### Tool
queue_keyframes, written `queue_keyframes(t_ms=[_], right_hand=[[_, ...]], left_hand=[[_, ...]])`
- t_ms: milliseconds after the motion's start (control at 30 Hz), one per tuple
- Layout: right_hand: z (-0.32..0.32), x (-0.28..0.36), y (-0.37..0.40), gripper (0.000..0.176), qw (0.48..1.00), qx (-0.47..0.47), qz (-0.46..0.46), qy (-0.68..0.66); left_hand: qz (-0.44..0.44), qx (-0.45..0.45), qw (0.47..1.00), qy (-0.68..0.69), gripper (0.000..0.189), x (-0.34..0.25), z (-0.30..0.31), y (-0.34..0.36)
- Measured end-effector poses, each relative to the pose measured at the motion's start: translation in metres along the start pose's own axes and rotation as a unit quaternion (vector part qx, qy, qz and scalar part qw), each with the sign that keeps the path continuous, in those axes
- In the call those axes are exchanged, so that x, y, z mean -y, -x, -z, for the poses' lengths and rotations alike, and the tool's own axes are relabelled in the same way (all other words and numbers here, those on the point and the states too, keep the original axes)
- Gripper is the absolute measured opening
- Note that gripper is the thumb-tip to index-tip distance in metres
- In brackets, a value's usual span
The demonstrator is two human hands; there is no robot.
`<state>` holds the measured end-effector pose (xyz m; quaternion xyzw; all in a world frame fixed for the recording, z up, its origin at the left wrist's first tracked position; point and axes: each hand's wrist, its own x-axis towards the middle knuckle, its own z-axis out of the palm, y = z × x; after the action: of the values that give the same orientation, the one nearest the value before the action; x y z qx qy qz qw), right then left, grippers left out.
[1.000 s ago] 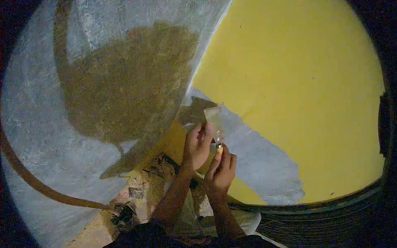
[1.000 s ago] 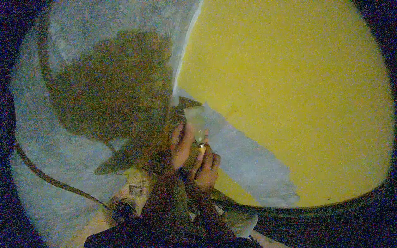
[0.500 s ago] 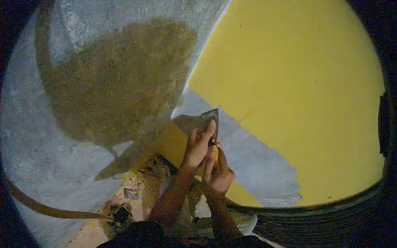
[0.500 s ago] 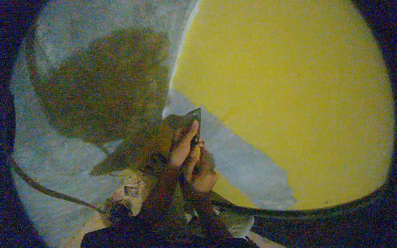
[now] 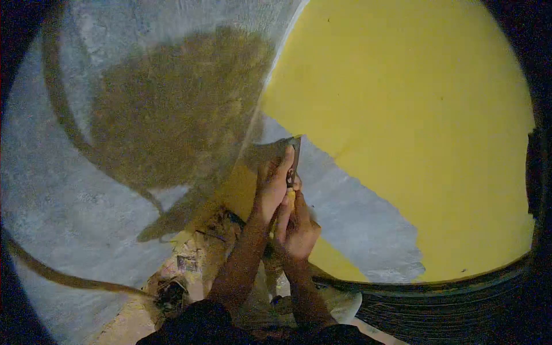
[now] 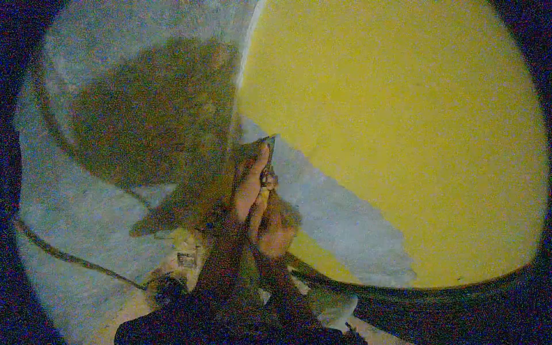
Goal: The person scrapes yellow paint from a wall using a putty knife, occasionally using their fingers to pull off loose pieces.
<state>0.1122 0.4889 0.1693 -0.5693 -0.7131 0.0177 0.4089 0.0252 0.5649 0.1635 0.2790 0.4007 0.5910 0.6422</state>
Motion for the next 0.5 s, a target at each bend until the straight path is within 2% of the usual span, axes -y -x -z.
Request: queue_keyframes(t_ms=[67,100,133,167,233,267,333,433,500], right_hand=[[-0.003,0.006,0.000,0.034,1.000,-0.013,0.014,-0.005],[0.000,0.009,0.004,0.034,0.999,-0.031,-0.014,-0.036],[0.000,0.008,0.006,0.035,0.996,-0.048,-0.043,-0.066],[0.000,0.002,0.006,0.035,0.996,-0.050,-0.039,-0.068],[-0.003,-0.010,0.006,0.035,0.997,-0.064,0.026,-0.045],[0.000,-0.005,0.004,0.035,0.997,-0.065,0.026,-0.044],[0.005,0.000,-0.002,0.036,1.000,-0.005,-0.014,-0.002],[0.004,-0.001,-0.007,0.037,1.000,-0.014,0.016,-0.009],[-0.002,-0.001,-0.011,0.037,1.000,-0.015,0.020,-0.019]], left_hand=[[-0.016,-0.024,0.999,0.041,0.049,-0.006,-0.007,0.010],[-0.089,-0.027,0.995,0.018,0.047,0.000,-0.011,0.012],[-0.095,-0.027,0.995,0.017,0.047,0.005,-0.011,0.011],[-0.068,-0.023,0.997,0.011,0.046,0.002,-0.013,0.014],[-0.036,-0.017,0.999,-0.028,0.045,-0.008,-0.015,0.021],[-0.037,-0.015,0.999,-0.027,0.045,-0.010,-0.015,0.018],[-0.065,-0.038,0.997,0.023,0.045,-0.009,-0.020,0.008],[-0.027,-0.027,0.999,0.026,0.045,-0.013,-0.019,0.007],[-0.047,-0.011,0.999,0.026,0.044,-0.006,-0.010,-0.009]])
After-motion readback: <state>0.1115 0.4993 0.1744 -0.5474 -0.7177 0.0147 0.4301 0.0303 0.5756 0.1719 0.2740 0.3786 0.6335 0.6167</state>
